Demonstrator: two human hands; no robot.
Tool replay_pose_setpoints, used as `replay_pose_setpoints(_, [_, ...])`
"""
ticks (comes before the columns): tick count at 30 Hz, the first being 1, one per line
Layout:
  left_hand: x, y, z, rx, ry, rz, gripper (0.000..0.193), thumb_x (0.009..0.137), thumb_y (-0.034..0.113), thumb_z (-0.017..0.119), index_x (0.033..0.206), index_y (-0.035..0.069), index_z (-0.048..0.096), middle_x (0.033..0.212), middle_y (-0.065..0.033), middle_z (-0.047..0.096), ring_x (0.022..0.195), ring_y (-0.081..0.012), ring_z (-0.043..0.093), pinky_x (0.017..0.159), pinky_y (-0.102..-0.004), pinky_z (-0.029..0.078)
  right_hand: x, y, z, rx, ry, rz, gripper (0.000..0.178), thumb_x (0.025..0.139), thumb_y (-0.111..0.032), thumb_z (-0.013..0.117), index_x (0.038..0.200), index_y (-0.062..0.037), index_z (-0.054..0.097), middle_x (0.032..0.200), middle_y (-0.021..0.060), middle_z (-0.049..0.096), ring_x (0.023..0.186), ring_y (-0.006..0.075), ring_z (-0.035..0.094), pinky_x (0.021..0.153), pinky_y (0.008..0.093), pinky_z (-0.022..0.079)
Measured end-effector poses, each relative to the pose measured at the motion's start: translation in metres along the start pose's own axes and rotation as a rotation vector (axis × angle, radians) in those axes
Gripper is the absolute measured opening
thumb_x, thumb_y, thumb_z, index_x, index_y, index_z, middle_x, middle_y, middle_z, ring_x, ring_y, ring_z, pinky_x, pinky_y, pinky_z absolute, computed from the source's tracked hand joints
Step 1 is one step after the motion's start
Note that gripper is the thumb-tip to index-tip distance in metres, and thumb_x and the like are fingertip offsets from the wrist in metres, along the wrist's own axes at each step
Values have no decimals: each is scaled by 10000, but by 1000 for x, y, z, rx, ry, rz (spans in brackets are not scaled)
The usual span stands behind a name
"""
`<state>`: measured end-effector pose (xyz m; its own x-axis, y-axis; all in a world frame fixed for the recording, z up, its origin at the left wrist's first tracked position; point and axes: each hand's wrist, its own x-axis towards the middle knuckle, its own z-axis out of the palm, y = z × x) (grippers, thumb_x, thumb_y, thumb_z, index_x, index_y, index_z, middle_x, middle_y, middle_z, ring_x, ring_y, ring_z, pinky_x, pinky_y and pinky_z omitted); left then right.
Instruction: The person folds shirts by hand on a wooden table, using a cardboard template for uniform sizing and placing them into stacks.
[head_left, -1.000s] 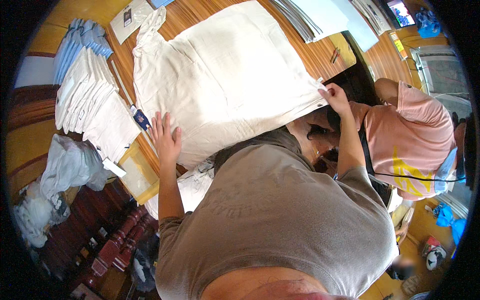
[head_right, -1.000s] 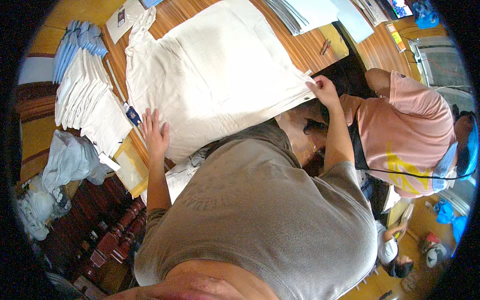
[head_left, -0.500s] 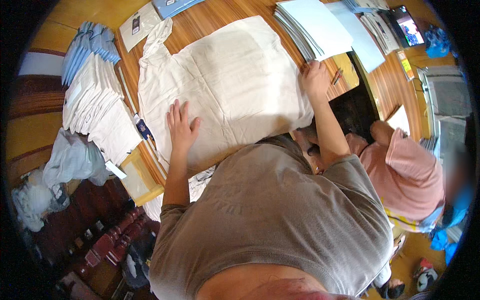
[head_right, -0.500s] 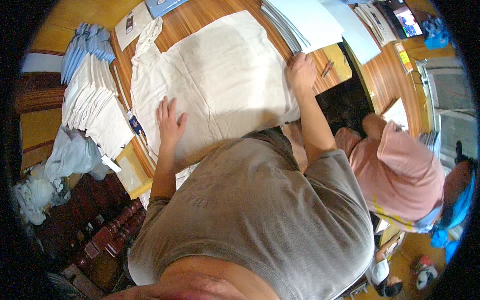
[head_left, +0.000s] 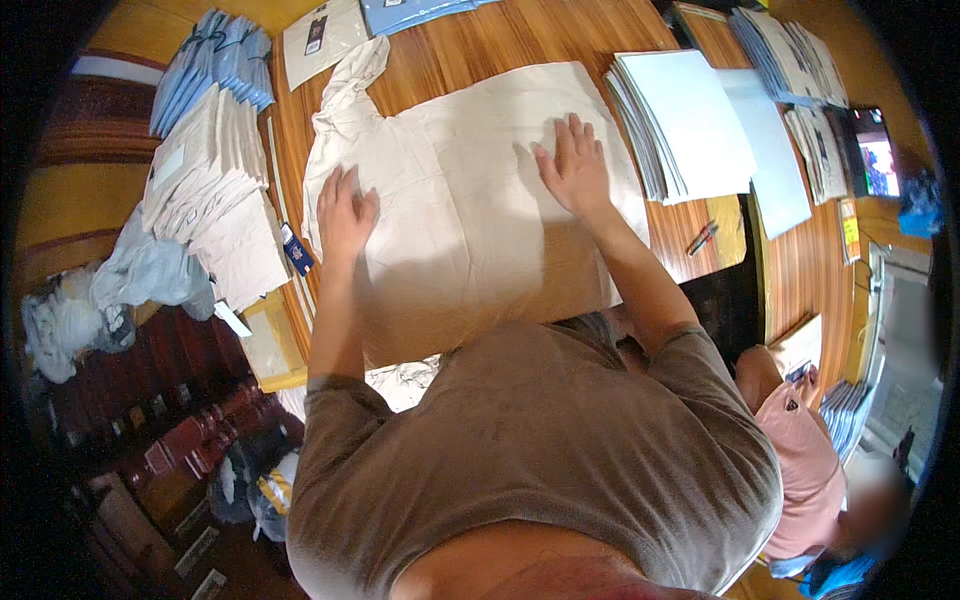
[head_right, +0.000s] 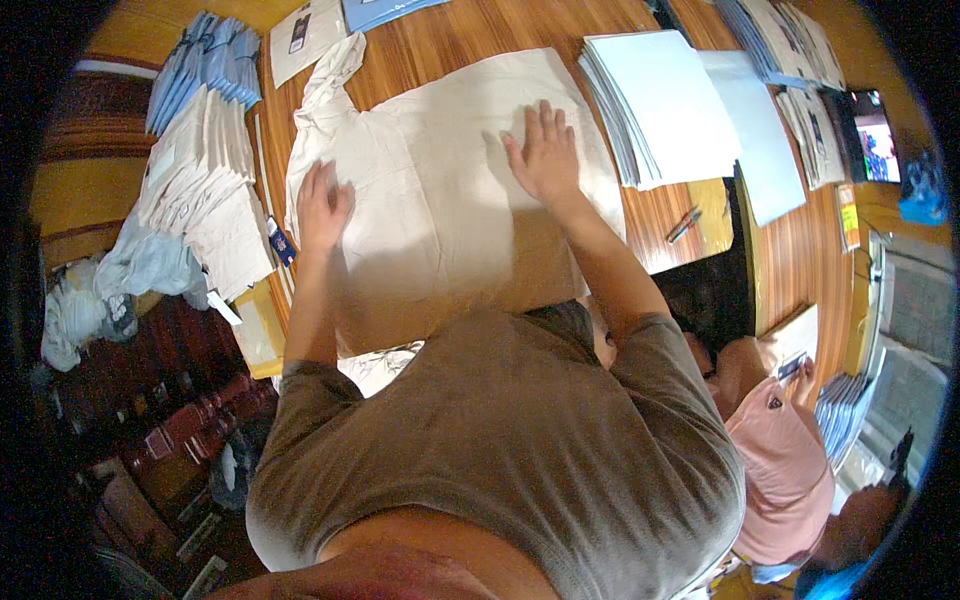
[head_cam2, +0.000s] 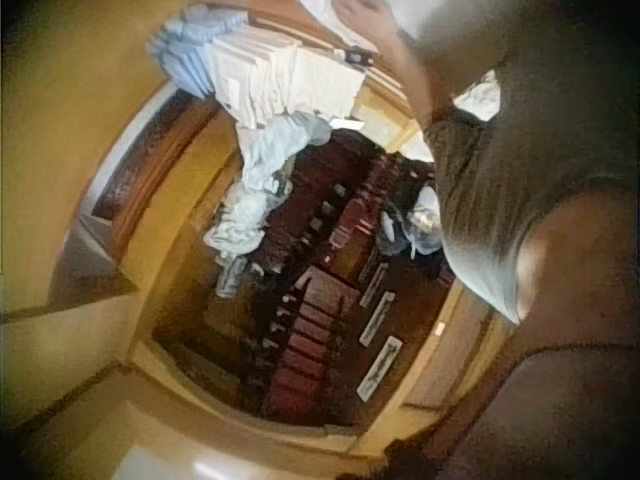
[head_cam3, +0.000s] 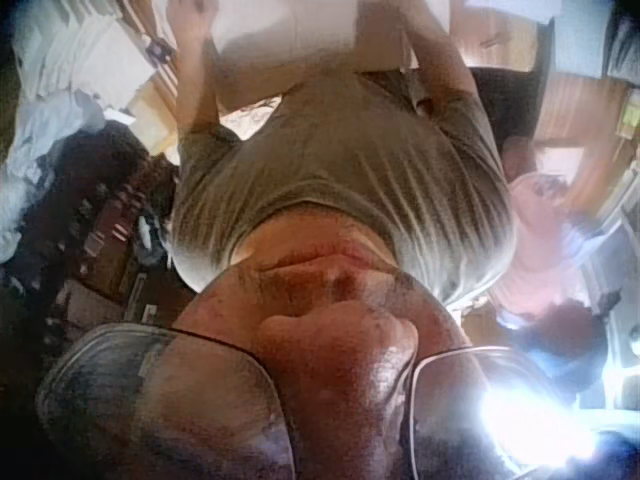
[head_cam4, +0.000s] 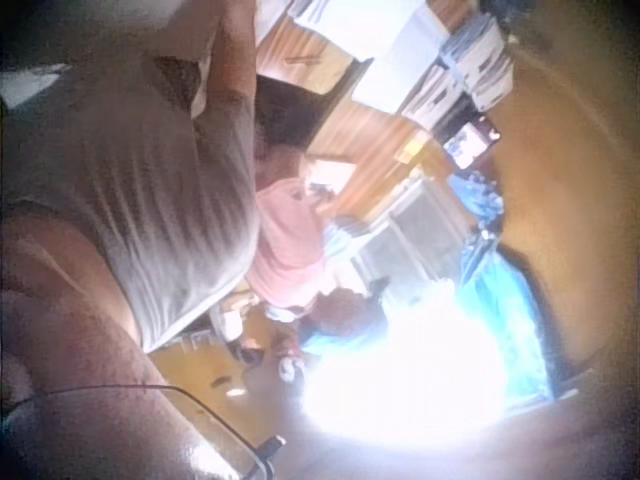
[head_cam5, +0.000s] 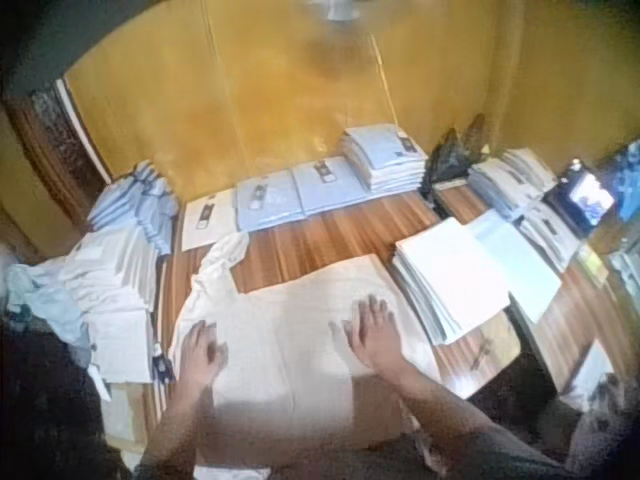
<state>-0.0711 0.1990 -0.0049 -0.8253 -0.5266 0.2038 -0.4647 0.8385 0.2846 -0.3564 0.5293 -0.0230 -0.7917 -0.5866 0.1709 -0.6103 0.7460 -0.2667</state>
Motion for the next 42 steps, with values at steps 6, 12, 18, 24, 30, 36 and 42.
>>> replay_pose_setpoints(6, [38, -40, 10, 141, -18, 20, 615, 1051, 453, 548, 1590, 169, 464, 1691, -146, 357, 1574, -384, 279, 1277, -535, 208, 74, 27, 28, -99, 148, -7, 723, 1054, -560, 457, 1608, -97, 416, 1685, 197, 346, 1550, 455, 300, 1241, 626, 247])
replay_pose_setpoints(12, [23, -39, -3, 223, -147, 55, 651, 1085, 538, 438, 1659, 247, 339, 1748, -97, 236, 1607, -358, 200, 1298, -535, 150, 6, 2, -3, -35, 77, -183, 689, 1048, -528, 499, 1586, -100, 449, 1689, 196, 333, 1538, 474, 311, 1233, 622, 271])
replay_pose_setpoints(18, [58, -61, 11, 251, -184, 10, 635, 1112, 532, 373, 1680, 268, 273, 1767, -77, 171, 1620, -364, 141, 1306, -542, 117, 29, 34, -2, -29, 51, -210, 745, 1034, -595, 507, 1588, -100, 442, 1702, 181, 312, 1557, 454, 279, 1248, 622, 243])
replay_pose_setpoints(24, [-29, -32, -26, 155, -58, 75, 566, 1083, 352, 503, 1618, 182, 430, 1707, -129, 332, 1581, -381, 264, 1288, -564, 153, 4, 15, -138, 250, 13, 11, 518, 1003, -459, 624, 1264, -14, 669, 1244, 217, 697, 1185, 376, 670, 1004, 475, 542])
replay_pose_setpoints(30, [-185, -8, -49, 180, -189, -12, 648, 1041, 337, 593, 1637, 180, 392, 1733, -163, 256, 1593, -421, 213, 1272, -608, 147, 10, 118, -129, -290, 25, 306, 822, 965, -663, 599, 1495, -36, 555, 1561, 292, 481, 1419, 428, 513, 1177, 458, 428])
replay_pose_setpoints(36, [-202, -15, -55, 143, -192, -94, 656, 1052, 380, 565, 1647, 188, 371, 1748, -172, 204, 1604, -422, 171, 1284, -601, 77, 23, 157, -118, 76, -114, 309, 850, 988, -749, 466, 1492, -73, 580, 1512, 295, 525, 1385, 440, 538, 1173, 460, 422])
replay_pose_setpoints(42, [-197, -17, -56, 68, -36, -40, 711, 1031, 401, 605, 1637, 113, 370, 1717, -230, 250, 1592, -435, 202, 1284, -587, 123, 33, 152, -140, -268, -151, 143, 396, 1055, -333, 492, 1288, -58, 656, 1144, 277, 725, 1040, 514, 686, 939, 589, 544])
